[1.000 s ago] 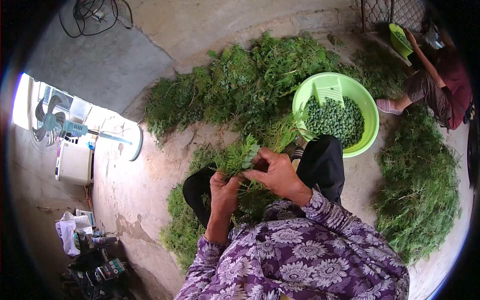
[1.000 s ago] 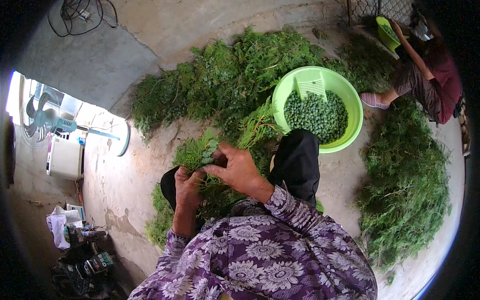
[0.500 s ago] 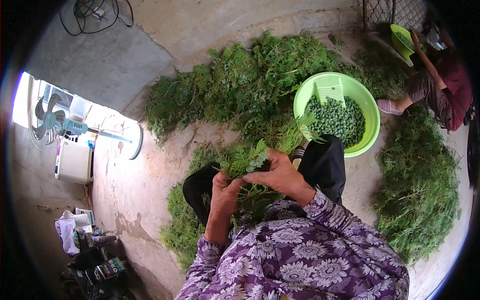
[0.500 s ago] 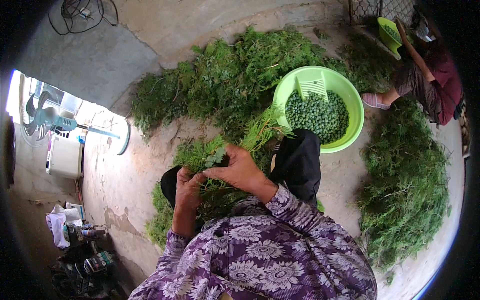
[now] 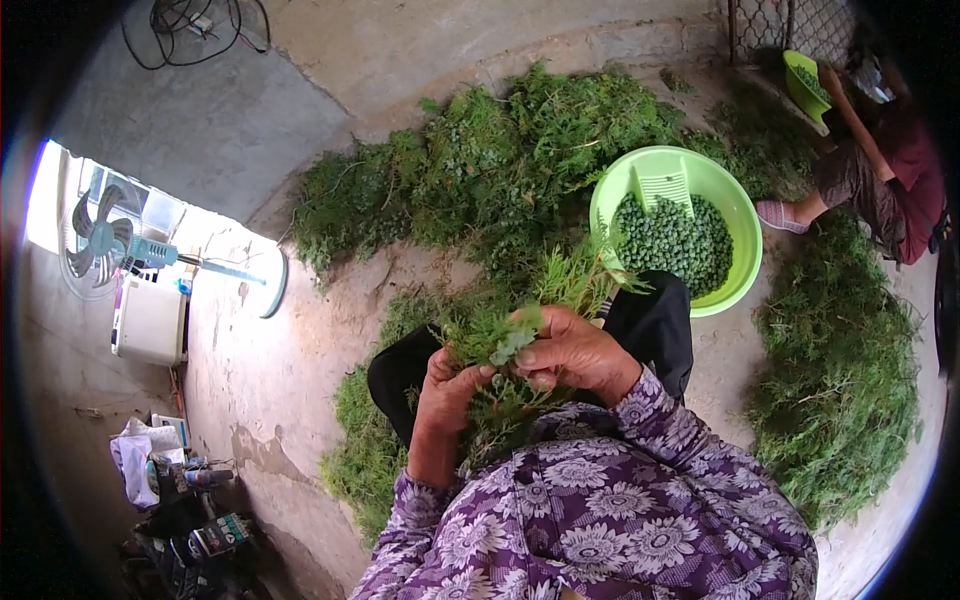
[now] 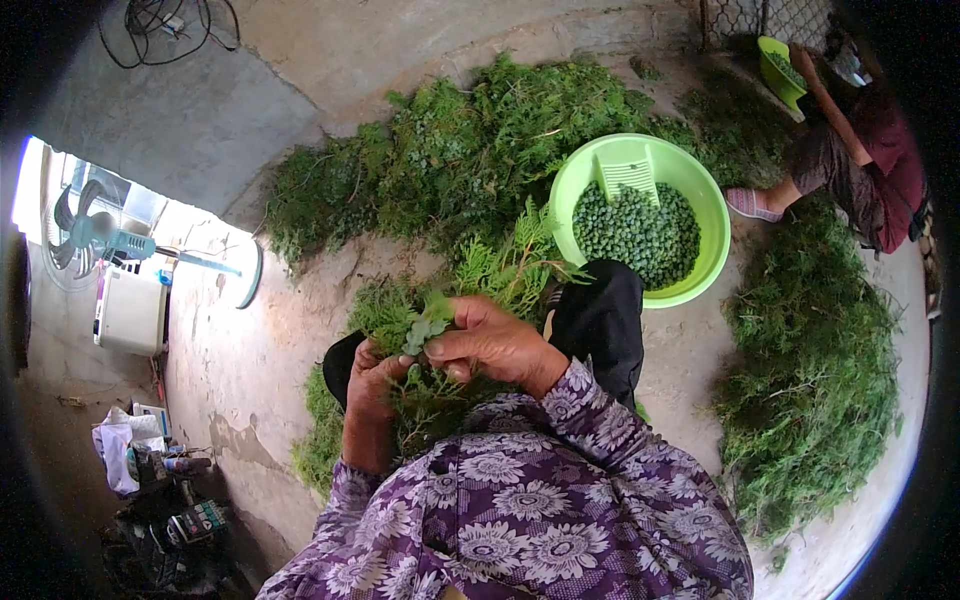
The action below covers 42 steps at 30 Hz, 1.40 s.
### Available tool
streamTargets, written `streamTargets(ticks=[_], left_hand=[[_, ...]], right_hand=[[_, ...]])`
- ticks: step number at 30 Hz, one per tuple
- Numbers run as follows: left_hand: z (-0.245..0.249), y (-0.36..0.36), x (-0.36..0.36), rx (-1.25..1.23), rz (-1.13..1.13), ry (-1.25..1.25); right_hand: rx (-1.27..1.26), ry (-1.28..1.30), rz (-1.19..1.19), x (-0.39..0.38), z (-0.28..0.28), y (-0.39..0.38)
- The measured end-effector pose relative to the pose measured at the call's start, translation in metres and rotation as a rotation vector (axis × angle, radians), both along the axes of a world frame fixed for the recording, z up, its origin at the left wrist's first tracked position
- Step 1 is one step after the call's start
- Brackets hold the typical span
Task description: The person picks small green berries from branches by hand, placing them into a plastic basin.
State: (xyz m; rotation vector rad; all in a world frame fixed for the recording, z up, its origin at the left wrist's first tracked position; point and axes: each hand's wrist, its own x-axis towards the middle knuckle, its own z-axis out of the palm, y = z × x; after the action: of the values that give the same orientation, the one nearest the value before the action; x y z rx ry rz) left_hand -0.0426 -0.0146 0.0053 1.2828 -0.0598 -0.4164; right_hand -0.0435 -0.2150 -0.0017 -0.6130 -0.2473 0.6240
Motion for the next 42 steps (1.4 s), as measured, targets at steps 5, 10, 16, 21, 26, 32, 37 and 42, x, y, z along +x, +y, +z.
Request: streamTargets(ticks=[5,10,16,21,26,32,37,42], left_hand=[[0.003,-0.010,0.005,0.044,0.165,-0.030],[0.002,-0.016,0.007,0.090,0.218,-0.060],[0.006,-0.027,0.003,0.095,0.206,-0.131],[0.007,-0.025,0.002,0.027,0.135,-0.086],[0.012,-0.026,0.003,-0.041,0.120,0.035],[0.012,-0.020,0.002,-0.162,0.189,0.217],[0.020,-0.021,0.004,-0.169,0.221,0.192],[0.014,-0.018,0.007,-0.063,0.216,0.143]], right_hand=[[-0.117,0.052,-0.248,0.000,-0.008,0.008],[-0.410,-0.051,-0.404,0.004,-0.016,0.014],[-0.570,-0.237,-0.433,0.002,-0.015,0.023],[-0.514,-0.182,-0.338,0.002,-0.014,0.020],[-0.564,-0.280,-0.310,0.002,-0.011,0.015],[-0.295,-0.070,-0.183,0.001,0.000,0.008],[-0.145,0.035,-0.238,0.000,-0.002,0.012],[-0.175,0.010,-0.385,0.008,-0.005,0.014]])
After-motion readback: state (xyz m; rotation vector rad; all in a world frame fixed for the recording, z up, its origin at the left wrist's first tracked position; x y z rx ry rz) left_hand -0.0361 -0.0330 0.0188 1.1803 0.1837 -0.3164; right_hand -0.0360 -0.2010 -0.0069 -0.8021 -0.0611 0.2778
